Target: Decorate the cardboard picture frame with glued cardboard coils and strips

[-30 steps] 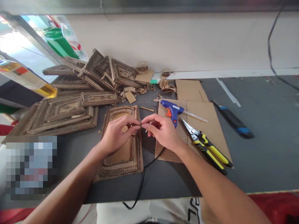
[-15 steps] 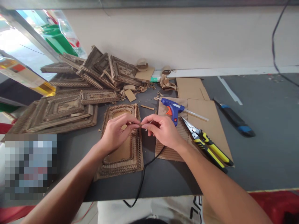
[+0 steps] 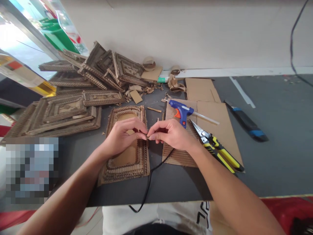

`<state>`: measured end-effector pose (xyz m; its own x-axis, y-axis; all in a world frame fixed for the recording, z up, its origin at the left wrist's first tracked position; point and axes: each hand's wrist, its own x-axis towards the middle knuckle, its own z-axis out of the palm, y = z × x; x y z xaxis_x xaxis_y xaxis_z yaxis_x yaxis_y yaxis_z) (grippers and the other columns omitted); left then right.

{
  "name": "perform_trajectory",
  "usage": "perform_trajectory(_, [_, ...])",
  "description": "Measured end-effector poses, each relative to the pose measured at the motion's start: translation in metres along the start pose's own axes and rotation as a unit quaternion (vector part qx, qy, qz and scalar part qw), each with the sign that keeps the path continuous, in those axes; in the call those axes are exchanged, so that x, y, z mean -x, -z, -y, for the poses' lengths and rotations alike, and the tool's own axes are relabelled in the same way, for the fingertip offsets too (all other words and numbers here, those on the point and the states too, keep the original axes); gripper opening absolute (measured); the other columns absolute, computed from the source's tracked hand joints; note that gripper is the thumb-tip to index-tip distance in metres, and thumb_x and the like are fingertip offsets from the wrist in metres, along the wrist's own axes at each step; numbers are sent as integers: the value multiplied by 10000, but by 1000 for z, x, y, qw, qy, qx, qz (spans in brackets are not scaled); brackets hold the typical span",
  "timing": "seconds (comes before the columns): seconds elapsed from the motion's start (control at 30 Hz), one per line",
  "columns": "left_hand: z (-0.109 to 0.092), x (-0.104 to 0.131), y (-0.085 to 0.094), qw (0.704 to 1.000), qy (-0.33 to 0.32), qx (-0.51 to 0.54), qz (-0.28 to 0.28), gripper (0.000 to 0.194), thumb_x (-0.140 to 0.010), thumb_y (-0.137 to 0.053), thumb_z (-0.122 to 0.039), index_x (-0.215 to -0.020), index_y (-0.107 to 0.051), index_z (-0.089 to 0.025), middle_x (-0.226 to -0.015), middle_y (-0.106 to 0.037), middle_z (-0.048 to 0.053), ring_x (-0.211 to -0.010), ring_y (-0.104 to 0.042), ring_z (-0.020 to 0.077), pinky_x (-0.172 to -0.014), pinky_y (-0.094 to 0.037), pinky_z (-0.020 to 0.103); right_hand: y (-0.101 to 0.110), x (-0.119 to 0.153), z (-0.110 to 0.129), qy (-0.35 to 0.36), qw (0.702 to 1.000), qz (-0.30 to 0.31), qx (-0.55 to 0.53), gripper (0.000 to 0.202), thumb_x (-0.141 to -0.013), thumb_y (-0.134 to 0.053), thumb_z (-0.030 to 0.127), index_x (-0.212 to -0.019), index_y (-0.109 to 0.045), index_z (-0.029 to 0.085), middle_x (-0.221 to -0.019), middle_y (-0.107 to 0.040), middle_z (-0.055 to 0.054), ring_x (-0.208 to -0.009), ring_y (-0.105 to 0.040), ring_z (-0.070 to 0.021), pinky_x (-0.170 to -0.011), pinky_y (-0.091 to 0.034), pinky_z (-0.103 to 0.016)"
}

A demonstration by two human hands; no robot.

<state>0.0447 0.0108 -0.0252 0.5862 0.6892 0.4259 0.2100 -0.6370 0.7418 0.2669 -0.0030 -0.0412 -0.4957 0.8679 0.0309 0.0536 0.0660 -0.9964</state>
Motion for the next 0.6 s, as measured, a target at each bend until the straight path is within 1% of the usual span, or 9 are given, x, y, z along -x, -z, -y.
perform_trajectory(0.1, [-2,0,1,1000,15,20,6,129,-837,-784,-269,-846,-710,-163,-814,-719,22,-732,-644,127,-704,-498,239,-2,0,0,0,1000,5,-27,148,-788,-829,307,-844,-744,200,-689,-680,18,-577,-611,-97,-554,-496,-224])
perform_trajectory(0.23, [-3,0,1,1000,20,22,3,127,-841,-782,-269,-835,-708,-166,-797,-721,15,-724,-647,126,-700,-495,237,-5,0,1,0,999,-7,-36,221,-763,-854,352,-838,-721,192,-651,-659,28,-566,-606,-99,-543,-490,-227])
perform_trajectory(0.33, [-4,0,2,1000,18,16,9,94,-876,-746,-251,-853,-702,-171,-813,-722,20,-735,-650,129,-707,-500,243,-5,0,3,2,1000,-10,-20,217,-781,-840,365,-841,-718,196,-645,-651,29,-565,-600,-98,-550,-484,-230])
perform_trajectory(0.47, [-6,-1,3,1000,0,5,14,68,-927,-679,-230,-885,-692,-178,-882,-730,48,-807,-657,149,-762,-513,272,-3,1,6,0,1000,-5,1,200,-838,-788,370,-863,-699,193,-648,-644,24,-571,-601,-100,-563,-482,-234])
perform_trajectory(0.6, [-6,-1,4,1000,1,-3,13,84,-919,-693,-262,-922,-695,-179,-926,-726,64,-836,-649,158,-776,-525,288,-4,2,8,-2,1000,-29,-2,191,-853,-766,355,-882,-681,187,-660,-634,26,-567,-597,-98,-558,-484,-235])
